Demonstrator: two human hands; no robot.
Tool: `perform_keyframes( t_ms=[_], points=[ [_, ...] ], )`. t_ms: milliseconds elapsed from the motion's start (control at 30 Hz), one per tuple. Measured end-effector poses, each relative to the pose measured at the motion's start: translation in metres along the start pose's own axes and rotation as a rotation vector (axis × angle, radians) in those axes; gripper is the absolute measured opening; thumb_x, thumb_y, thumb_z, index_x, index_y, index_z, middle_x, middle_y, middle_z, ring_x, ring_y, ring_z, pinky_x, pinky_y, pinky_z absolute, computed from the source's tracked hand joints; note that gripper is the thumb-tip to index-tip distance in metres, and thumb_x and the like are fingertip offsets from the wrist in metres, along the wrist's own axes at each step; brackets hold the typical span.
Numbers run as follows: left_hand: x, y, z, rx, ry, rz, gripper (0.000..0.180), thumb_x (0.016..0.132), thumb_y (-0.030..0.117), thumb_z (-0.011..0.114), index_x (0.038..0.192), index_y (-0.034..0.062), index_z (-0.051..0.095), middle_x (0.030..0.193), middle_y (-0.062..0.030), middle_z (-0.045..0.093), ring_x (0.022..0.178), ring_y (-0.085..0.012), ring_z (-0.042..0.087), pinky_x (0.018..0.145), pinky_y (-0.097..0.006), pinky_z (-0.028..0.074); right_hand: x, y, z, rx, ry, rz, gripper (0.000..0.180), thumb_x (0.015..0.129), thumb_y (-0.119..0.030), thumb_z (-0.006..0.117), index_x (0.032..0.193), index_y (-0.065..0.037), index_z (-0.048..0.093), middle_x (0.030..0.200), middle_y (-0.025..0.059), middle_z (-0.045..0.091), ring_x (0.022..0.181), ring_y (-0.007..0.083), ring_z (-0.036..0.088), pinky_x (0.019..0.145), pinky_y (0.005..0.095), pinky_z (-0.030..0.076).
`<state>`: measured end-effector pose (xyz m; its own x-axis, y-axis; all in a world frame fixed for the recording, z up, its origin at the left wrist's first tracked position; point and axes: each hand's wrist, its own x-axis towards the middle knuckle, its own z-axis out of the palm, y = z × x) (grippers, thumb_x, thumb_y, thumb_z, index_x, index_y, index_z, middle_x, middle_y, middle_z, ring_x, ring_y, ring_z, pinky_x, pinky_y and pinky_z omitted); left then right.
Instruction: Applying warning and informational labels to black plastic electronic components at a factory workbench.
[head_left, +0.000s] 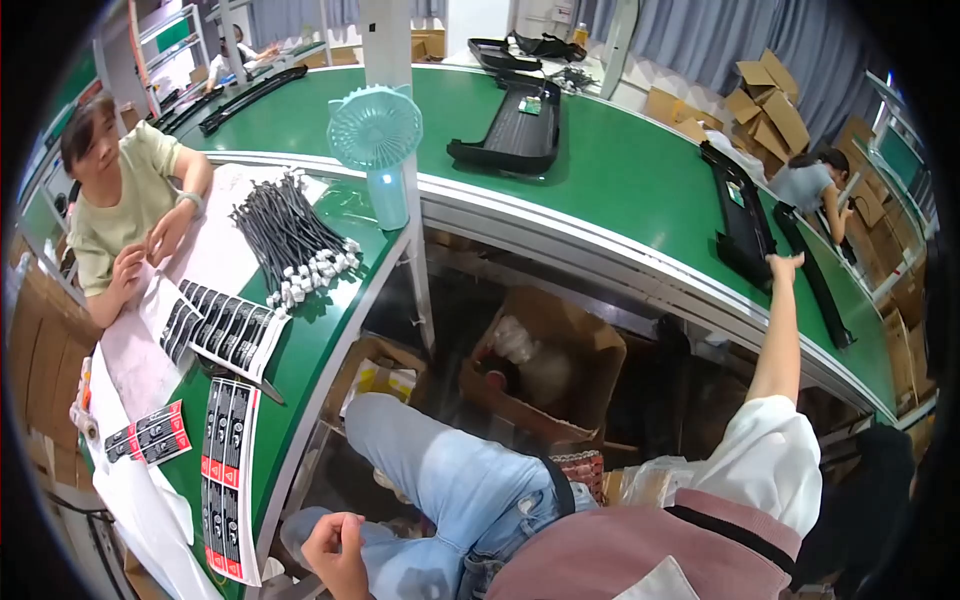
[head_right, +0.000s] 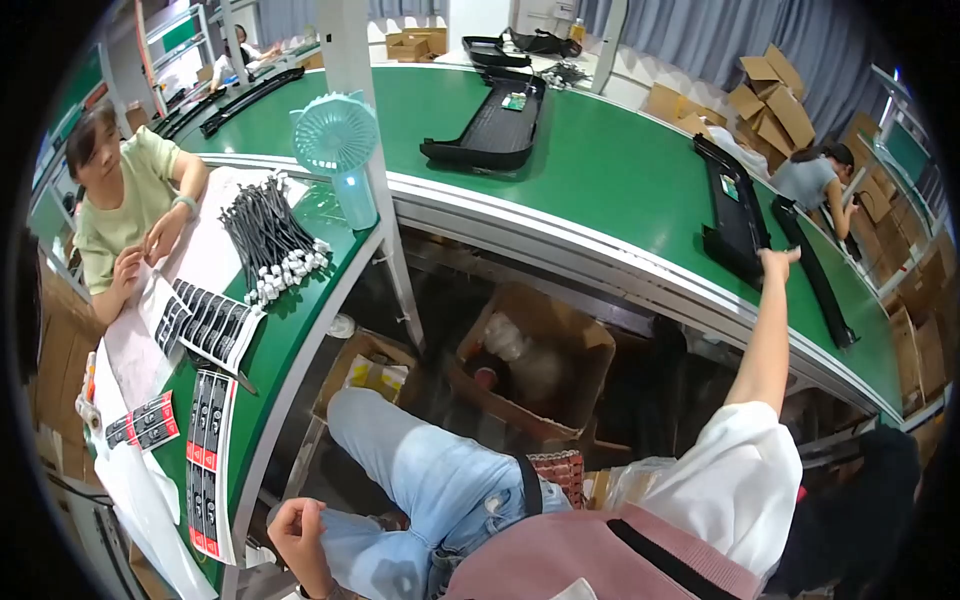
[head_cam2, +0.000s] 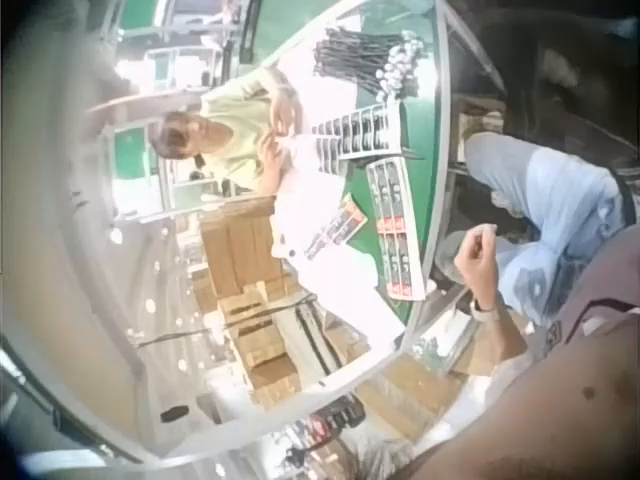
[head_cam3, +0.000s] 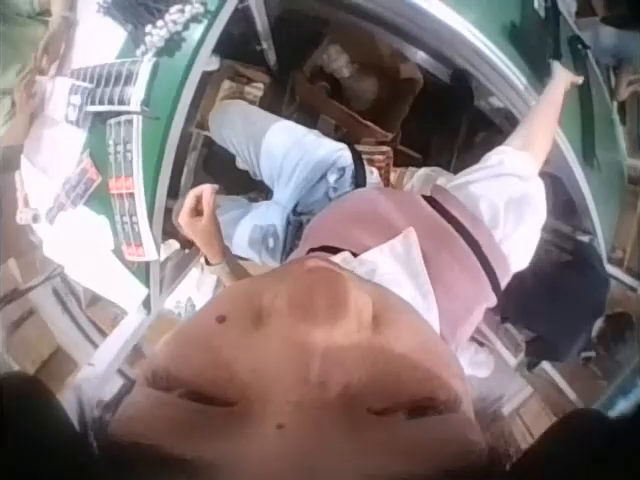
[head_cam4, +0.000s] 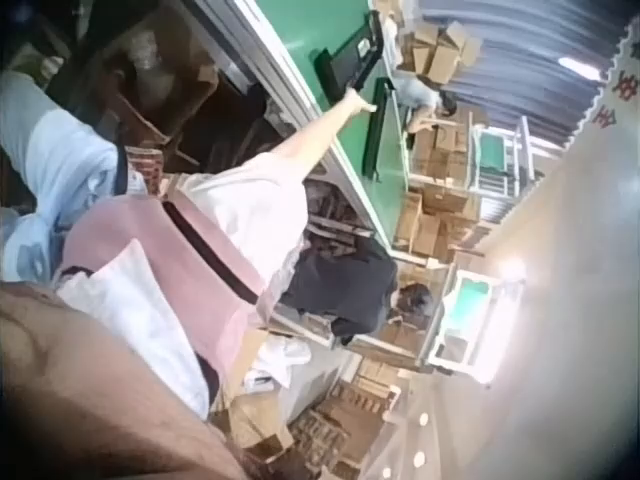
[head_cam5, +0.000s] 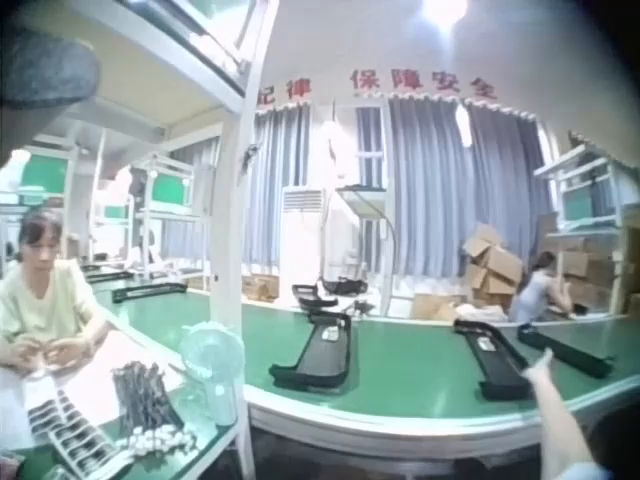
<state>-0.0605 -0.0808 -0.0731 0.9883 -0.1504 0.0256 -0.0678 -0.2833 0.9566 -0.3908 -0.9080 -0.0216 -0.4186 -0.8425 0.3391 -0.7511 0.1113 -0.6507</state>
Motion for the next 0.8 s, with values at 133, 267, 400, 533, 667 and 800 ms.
perform_keyframes(
  t_ms=[133, 267, 400, 533, 667, 800],
  points=[
    [0.0, 0.021, 0.02, -0.03, -0.051, -0.021, 0.016, 0.09, 0.01, 0.064, 0.08, -0.0028, 0.065, 0.073, -0.0037, 0.066, 0.057, -0.005, 0.052, 0.052, -0.019, 0.037, 0.004, 0.001, 0.047, -0.039, -0.031, 0.019, 0.084, 0.078, -0.017, 0.06, 0.152, -0.029, 0.023, 0.128, 0.0197, 0.062, 0.117, 0.0379, 0.06, 0.099, 0.0472, 0.046],
    [0.002, 0.037, 0.036, -0.135, -0.19, 0.008, 0.011, 0.091, 0.005, 0.064, 0.086, -0.0046, 0.066, 0.08, -0.0064, 0.068, 0.064, -0.0064, 0.056, 0.059, -0.019, 0.043, 0.011, 0.014, 0.038, 0.106, -0.012, 0.056, 0.087, 0.074, -0.01, 0.059, 0.153, -0.028, 0.028, 0.12, 0.0186, 0.065, 0.108, 0.0343, 0.064, 0.092, 0.0449, 0.049],
    [0.004, 0.036, 0.051, -0.209, -0.2, 0.038, 0.011, 0.092, 0.005, 0.064, 0.087, -0.0049, 0.066, 0.077, -0.0045, 0.066, 0.063, -0.006, 0.055, 0.059, -0.02, 0.043, -0.015, 0.03, 0.005, 0.729, -0.25, 0.038, 0.091, 0.067, 0.008, 0.06, 0.151, -0.014, 0.037, 0.115, 0.0116, 0.063, 0.096, 0.0215, 0.063, 0.085, 0.0379, 0.05],
    [0.012, 0.035, 0.061, -0.233, -0.322, 0.059, 0.012, 0.093, 0.007, 0.063, 0.091, -0.0038, 0.066, 0.076, -0.0028, 0.065, 0.064, -0.006, 0.055, 0.059, -0.021, 0.042, -0.013, 0.103, -0.067, 0.994, -0.307, -0.52, 0.09, 0.073, 0.008, 0.066, 0.154, -0.007, 0.03, 0.142, 0.0097, 0.048, 0.107, 0.0187, 0.06, 0.111, 0.0417, 0.035],
    [0.025, 0.062, 0.074, -0.364, -0.5, 0.111, 0.034, 0.097, 0.028, 0.059, 0.117, 0.0006, 0.058, 0.096, -0.0088, 0.066, 0.085, -0.0144, 0.063, 0.073, -0.026, 0.048, -0.044, 0.079, -0.12, 0.951, -0.666, -0.705, 0.094, 0.078, 0.002, 0.063, 0.158, -0.007, 0.016, 0.121, 0.0094, 0.062, 0.07, 0.005, 0.051, 0.065, 0.0166, 0.04],
    [0.057, 0.078, 0.056, -0.788, -0.665, 0.009, 0.074, 0.098, 0.061, 0.041, 0.142, 0.0023, 0.042, 0.134, -0.0189, 0.056, 0.118, -0.0279, 0.059, 0.099, -0.041, 0.048, -0.144, -0.009, -0.161, 0.94, -0.929, -0.798, 0.099, 0.072, 0.0, 0.06, 0.158, -0.008, 0.012, 0.121, 0.0109, 0.063, 0.07, 0.0052, 0.055, 0.059, 0.0133, 0.036]
  ],
)
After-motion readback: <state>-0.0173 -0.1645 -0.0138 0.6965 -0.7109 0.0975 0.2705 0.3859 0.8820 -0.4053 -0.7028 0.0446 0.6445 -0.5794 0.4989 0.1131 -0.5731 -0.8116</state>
